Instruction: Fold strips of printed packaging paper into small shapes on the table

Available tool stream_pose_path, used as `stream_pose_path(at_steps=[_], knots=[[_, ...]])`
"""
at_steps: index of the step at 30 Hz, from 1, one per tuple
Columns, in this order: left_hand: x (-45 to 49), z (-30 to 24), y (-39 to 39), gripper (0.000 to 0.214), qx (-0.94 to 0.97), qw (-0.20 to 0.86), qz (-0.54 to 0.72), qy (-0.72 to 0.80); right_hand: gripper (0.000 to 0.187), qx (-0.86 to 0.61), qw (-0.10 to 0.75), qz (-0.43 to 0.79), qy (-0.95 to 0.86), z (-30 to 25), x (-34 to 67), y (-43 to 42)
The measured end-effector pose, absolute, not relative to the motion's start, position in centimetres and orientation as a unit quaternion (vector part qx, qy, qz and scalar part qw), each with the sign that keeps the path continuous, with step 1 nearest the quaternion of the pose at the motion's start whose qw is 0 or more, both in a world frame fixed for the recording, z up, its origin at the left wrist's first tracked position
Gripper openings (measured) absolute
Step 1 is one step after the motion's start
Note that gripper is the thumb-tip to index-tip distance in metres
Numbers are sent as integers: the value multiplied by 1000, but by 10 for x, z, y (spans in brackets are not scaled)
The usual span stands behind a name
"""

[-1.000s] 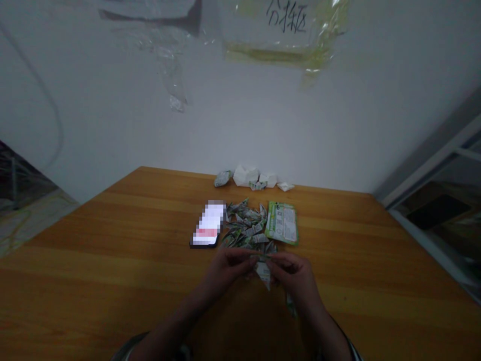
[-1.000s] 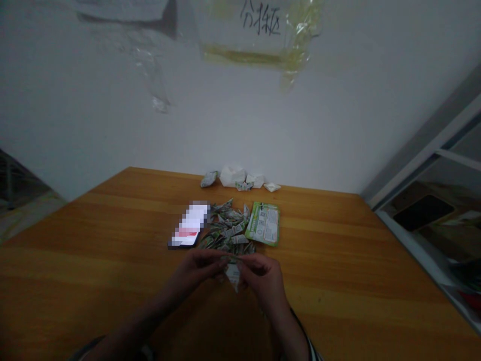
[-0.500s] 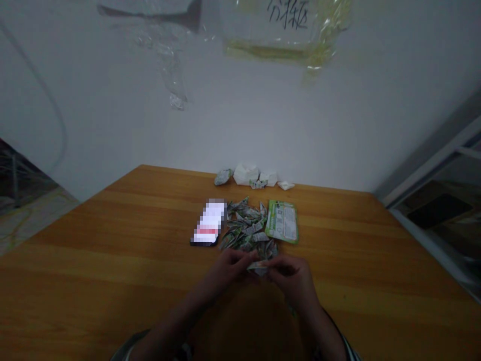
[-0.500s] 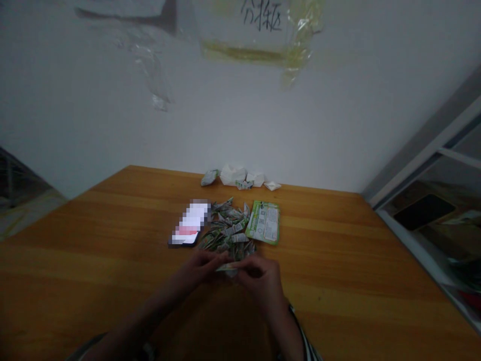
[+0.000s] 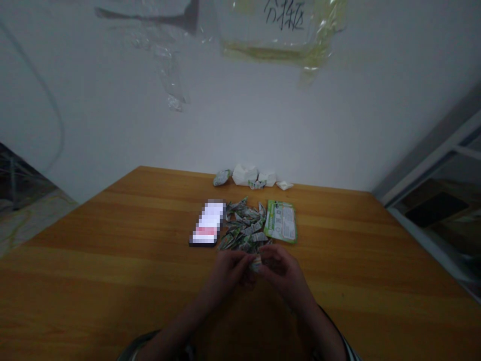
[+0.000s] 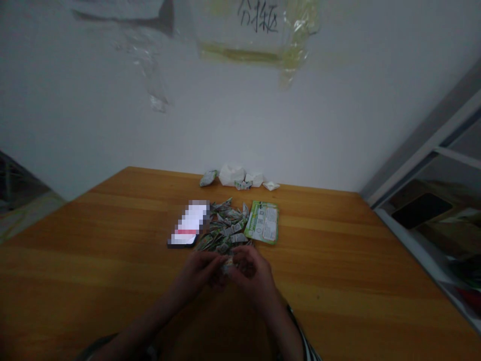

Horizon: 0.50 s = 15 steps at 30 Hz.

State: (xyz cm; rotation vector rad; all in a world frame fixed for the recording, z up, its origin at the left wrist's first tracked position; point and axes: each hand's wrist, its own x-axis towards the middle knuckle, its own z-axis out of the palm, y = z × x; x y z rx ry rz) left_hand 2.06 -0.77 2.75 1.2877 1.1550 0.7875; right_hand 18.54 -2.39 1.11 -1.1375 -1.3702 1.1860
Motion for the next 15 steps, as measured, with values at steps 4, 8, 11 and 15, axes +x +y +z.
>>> stream_pose_path(at_steps=[4, 8, 11, 15], knots=[[23, 23, -10, 46, 582, 562, 347, 475, 22, -521, 469, 457, -548, 8, 188, -21], [22, 20, -10, 36, 652, 493, 369, 442, 29, -509, 511, 511, -468, 0, 193, -18], [21, 18, -9, 27, 652, 461, 380, 466, 35, -456, 511, 575, -448, -1, 192, -19], [21, 17, -7, 37, 589, 481, 424, 492, 44, -391, 496, 620, -466, 6, 184, -22]])
